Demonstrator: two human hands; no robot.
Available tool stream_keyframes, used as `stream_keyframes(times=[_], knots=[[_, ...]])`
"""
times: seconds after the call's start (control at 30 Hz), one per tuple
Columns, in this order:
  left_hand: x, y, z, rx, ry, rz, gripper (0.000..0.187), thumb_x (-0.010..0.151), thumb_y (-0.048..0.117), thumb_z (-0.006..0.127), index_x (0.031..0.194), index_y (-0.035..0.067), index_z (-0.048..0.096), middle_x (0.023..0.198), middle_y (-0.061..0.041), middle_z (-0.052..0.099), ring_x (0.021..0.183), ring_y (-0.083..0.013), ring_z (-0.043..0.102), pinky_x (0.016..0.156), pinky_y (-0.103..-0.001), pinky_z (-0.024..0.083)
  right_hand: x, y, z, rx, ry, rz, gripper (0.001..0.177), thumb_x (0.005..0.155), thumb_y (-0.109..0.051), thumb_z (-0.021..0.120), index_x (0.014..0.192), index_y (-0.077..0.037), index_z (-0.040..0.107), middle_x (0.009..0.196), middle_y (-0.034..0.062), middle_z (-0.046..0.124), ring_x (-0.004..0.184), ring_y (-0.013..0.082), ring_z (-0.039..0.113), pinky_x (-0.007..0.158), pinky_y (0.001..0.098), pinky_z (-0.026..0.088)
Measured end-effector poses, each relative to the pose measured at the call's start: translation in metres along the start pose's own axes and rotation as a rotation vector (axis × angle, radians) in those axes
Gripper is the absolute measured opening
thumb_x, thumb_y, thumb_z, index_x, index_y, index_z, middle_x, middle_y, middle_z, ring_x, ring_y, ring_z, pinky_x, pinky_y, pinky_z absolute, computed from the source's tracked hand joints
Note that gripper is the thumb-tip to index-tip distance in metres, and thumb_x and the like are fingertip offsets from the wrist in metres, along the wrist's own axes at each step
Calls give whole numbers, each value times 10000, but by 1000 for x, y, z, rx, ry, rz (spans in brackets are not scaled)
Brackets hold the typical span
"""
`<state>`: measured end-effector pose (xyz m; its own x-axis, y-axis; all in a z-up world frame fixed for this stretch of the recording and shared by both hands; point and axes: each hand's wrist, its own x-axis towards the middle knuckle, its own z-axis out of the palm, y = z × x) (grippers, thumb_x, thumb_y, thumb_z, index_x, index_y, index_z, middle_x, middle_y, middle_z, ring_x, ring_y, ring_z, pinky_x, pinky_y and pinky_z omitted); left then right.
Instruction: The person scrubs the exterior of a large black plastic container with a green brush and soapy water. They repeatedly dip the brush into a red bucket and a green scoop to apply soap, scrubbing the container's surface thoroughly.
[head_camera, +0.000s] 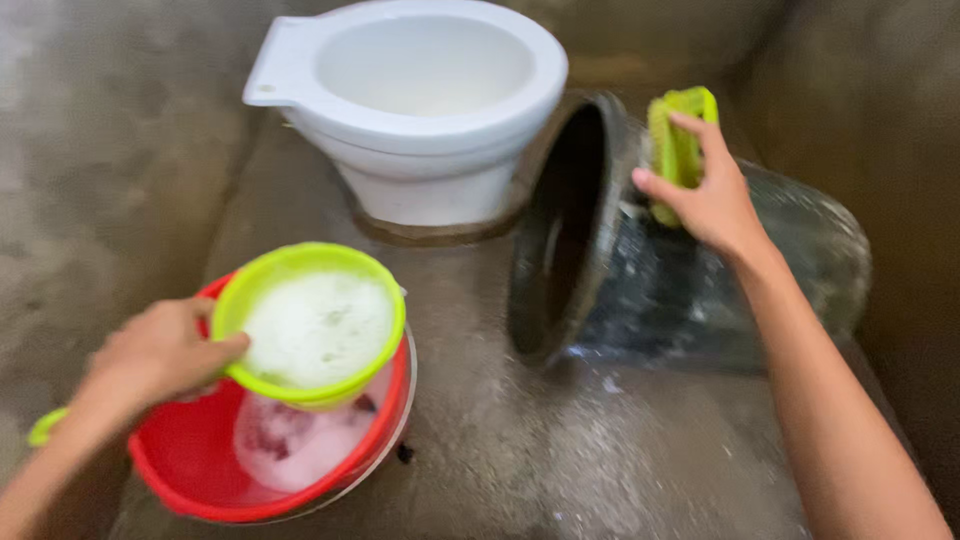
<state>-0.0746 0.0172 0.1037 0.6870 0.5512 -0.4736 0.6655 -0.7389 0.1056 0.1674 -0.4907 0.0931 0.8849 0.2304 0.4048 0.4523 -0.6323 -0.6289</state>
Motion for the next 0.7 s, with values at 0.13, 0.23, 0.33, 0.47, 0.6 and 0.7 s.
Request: stream_keyframes(times=[0.13,0.23,0.33,0.47,0.6,0.7], knots=[[-35,25,-13,43,30,112,360,902,399,733,1127,118,719,709,-84,767,628,-213,758,642,-349,613,-20,33,-16,732,-98,220,755,981,-210,681,1606,-294,266,1177,165,602,1058,267,650,885,455,587],[-60,55,-8,31,-17,249,335,890,368,743,1126,130,731,675,-101,769,579,-216,754,584,-350,613,-32,41,-18,1115,-65,224,759,1046,-165,630,1645,-310,186,1297,147,606,1091,270,670,911,441,603],[-79,100,2,10,-99,338,424,893,346,740,1295,227,671,641,-124,752,523,-215,761,571,-377,592,-35,45,-18,1138,-44,259,769,1035,-145,622,1652,-309,193,1296,165,627,1089,282,691,902,441,606],[-96,169,30,-39,-140,479,335,859,373,756,1090,131,747,646,-102,739,579,-206,721,618,-398,566,-26,51,-26,837,-80,203,764,1025,-118,686,1649,-286,279,1212,222,650,1096,283,702,939,429,593],[-116,214,79,-84,-257,460,357,825,426,723,1097,194,724,777,-118,796,806,-274,816,793,-443,594,-42,53,-44,506,-88,185,803,981,-137,739,1635,-305,306,1269,211,673,1164,261,683,990,392,556],[-133,234,121,-108,-105,555,397,761,438,794,1082,214,732,994,-119,754,985,-350,723,871,-489,551,-58,44,-59,302,-72,71,824,928,-119,776,1604,-308,343,1404,173,597,1270,275,616,1042,408,535]])
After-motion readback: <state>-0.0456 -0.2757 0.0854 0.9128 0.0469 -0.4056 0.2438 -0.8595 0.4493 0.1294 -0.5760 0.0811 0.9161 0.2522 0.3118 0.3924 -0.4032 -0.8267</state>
